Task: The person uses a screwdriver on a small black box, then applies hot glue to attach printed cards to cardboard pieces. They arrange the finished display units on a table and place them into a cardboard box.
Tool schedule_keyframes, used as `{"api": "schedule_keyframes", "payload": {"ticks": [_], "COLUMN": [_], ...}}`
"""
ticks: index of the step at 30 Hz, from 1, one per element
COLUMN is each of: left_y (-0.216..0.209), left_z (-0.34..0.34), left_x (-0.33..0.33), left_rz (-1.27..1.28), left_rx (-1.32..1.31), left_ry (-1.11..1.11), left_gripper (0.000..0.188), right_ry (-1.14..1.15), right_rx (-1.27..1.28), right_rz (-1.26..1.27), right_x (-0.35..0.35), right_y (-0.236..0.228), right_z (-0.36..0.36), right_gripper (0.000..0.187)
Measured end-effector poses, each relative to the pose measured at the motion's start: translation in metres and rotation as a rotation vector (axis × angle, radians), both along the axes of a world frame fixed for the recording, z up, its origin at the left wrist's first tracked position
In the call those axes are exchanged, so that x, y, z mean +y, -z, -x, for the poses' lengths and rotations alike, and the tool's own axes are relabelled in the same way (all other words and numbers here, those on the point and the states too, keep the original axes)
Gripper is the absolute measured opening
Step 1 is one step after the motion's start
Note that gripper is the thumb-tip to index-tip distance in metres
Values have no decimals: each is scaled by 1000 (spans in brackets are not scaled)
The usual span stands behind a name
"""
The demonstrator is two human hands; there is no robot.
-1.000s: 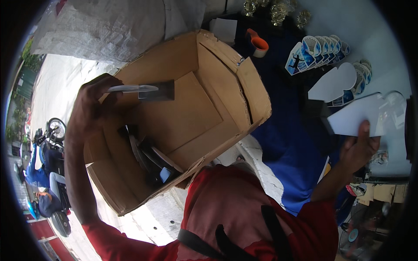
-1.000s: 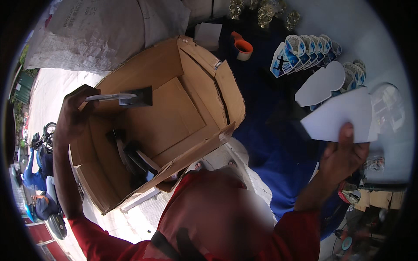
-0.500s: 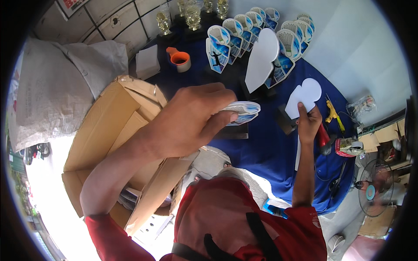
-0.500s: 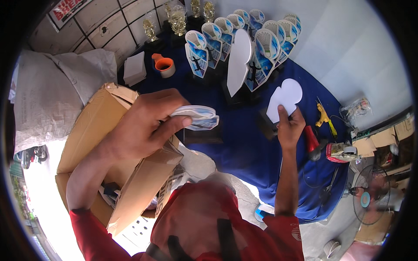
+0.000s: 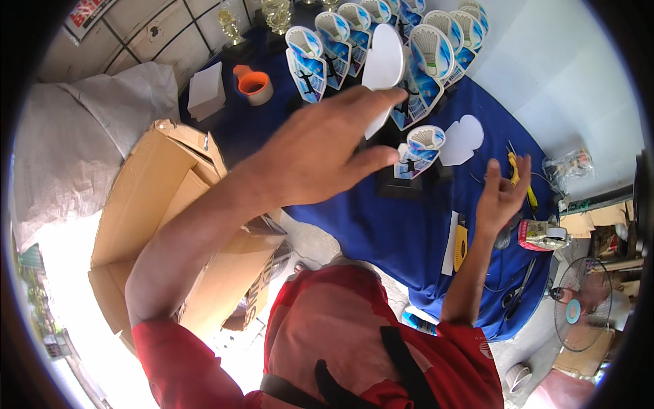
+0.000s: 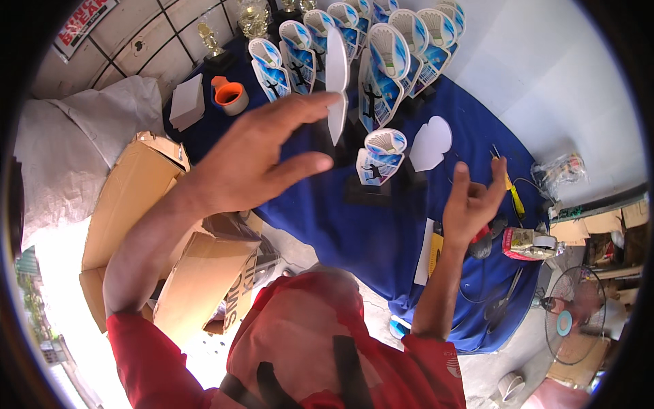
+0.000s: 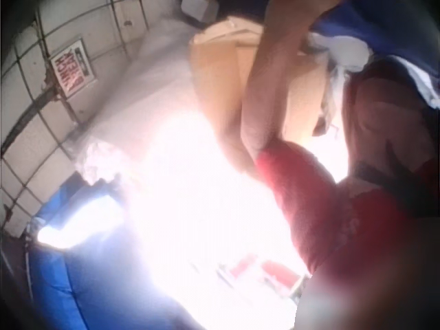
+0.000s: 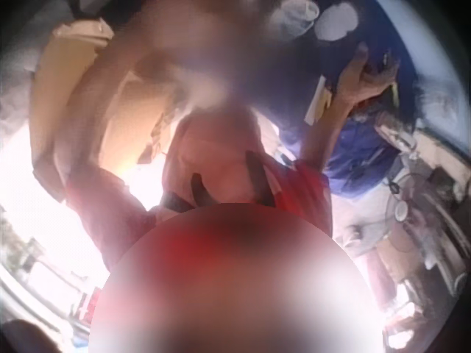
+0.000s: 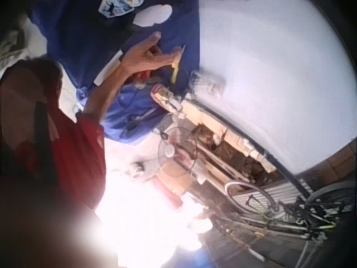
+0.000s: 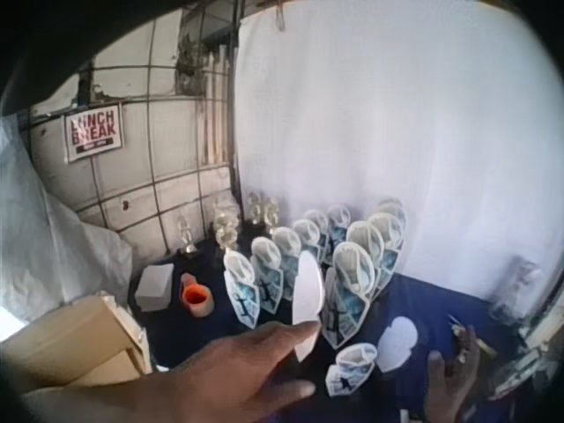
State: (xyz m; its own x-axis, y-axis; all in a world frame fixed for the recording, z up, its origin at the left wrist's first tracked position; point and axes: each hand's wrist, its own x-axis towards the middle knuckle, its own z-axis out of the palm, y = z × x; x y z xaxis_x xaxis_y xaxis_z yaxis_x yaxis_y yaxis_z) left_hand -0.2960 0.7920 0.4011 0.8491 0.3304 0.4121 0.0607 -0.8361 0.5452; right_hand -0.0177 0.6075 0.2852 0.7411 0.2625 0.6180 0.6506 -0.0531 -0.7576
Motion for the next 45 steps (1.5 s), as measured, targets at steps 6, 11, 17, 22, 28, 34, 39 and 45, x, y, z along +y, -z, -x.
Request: {"api": "schedule_keyframes", "payload": {"ticks": [6, 11, 17, 22, 28, 34, 39, 45], "left_y": [-68, -97, -74, -25, 11, 11, 8, -17], "left_z": [132, 263, 410, 486, 530, 559, 571, 568], "left_x": [12, -25, -102, -163, -208, -239, -242, -234], "left_rz": [-103, -290, -307, -151, -132, -212, -232, -290], "left_rx": [-44, 66, -9, -52, -9, -72, -65, 4], "left_ry": [-320, -669, -1037, -1335, -1440, -1470, -1491, -1479], "left_gripper": [52, 51, 53, 48, 48, 47, 46, 48], "right_ry": [-456, -1185, -1885, -2061, -2014, -2036, -2131, -2078], "right_rx": [75, -360, -799, -1629, -2251, -2345, -2372, -2216], "right_rz": [-153, 48, 333, 368, -181, 402, 96, -108], "right_x": [17, 86, 149, 165, 164, 171, 177, 202], "right_y": [-36, -85, -128, -67, 61, 131, 146, 84], "right_z": [76, 190, 381, 538, 662, 690, 686, 666], "right_gripper": [26, 39, 54, 51, 36, 23, 16, 9]}}
